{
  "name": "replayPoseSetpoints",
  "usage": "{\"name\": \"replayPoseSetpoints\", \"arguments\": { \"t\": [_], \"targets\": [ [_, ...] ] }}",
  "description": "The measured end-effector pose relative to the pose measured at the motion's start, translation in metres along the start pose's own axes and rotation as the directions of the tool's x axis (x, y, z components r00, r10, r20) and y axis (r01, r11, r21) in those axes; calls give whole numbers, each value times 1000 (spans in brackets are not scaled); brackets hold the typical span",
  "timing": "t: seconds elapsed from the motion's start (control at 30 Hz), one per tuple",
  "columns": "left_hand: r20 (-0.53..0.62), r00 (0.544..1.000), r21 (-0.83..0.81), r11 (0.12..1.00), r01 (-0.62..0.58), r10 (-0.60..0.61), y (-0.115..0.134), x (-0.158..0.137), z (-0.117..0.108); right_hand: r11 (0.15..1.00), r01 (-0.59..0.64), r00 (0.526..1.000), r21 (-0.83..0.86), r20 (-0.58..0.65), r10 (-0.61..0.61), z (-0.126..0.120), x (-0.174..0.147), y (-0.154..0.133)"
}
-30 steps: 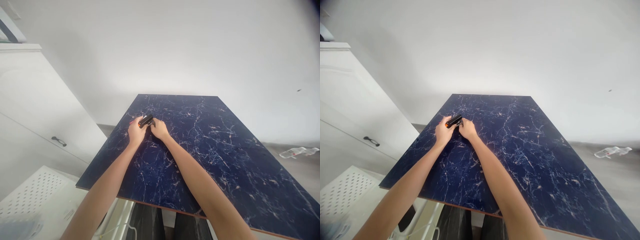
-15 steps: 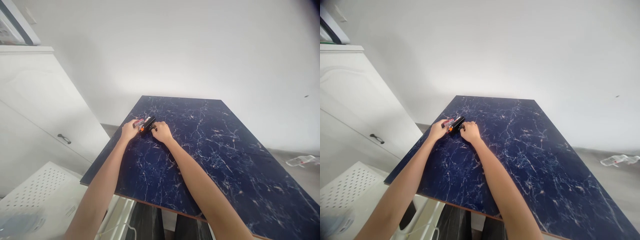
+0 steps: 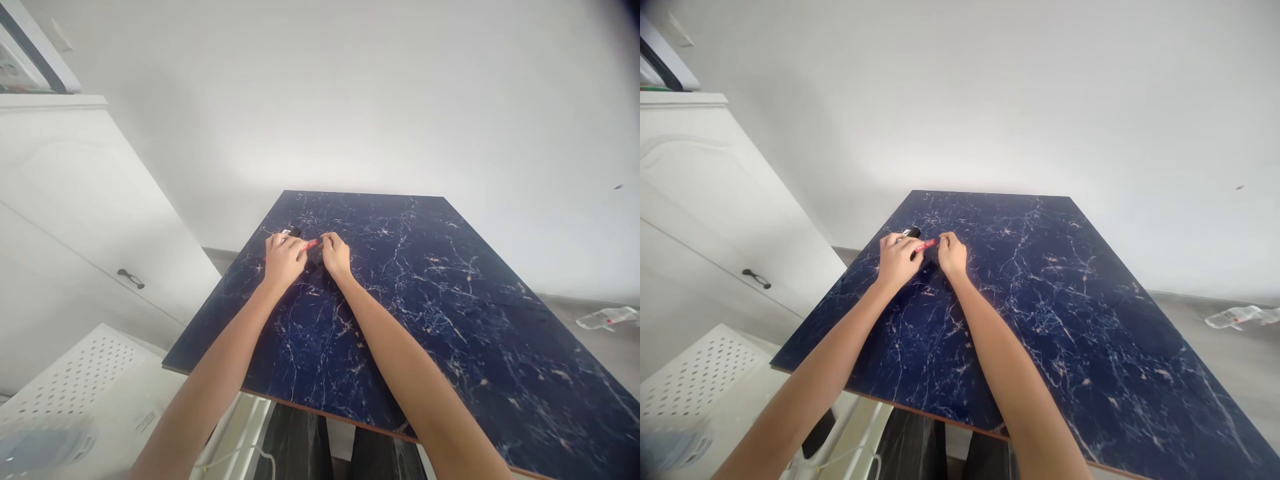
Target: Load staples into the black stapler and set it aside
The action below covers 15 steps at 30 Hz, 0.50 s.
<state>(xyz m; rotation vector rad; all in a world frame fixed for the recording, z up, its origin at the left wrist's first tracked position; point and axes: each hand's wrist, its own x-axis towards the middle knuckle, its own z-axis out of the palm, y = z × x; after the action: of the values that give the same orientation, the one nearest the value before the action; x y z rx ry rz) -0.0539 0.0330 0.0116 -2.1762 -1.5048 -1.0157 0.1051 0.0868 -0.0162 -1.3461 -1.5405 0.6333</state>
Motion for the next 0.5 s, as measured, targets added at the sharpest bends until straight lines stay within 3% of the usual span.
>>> {"name": "replayPoseSetpoints", "arguments": {
  "t": [0.1, 0.27, 0.4, 0.5],
  "targets": [
    [45, 999, -32, 999, -6, 7, 2, -1, 3, 996, -61, 998, -57, 3, 62, -2, -1, -1],
    [-61, 964, -57, 966, 254, -257, -13, 1, -5, 956, 14, 999, -292, 40, -2, 3, -7, -8],
    [-70, 906, -98, 907, 409, -417, -30, 2, -2, 957, 167, 971, -239, 210, -117, 5, -7, -10],
    [-106, 879, -168, 879, 446, -466, -35, 2, 1, 973, 128, 986, -191, 129, -105, 5, -5, -6]
  ]
}}
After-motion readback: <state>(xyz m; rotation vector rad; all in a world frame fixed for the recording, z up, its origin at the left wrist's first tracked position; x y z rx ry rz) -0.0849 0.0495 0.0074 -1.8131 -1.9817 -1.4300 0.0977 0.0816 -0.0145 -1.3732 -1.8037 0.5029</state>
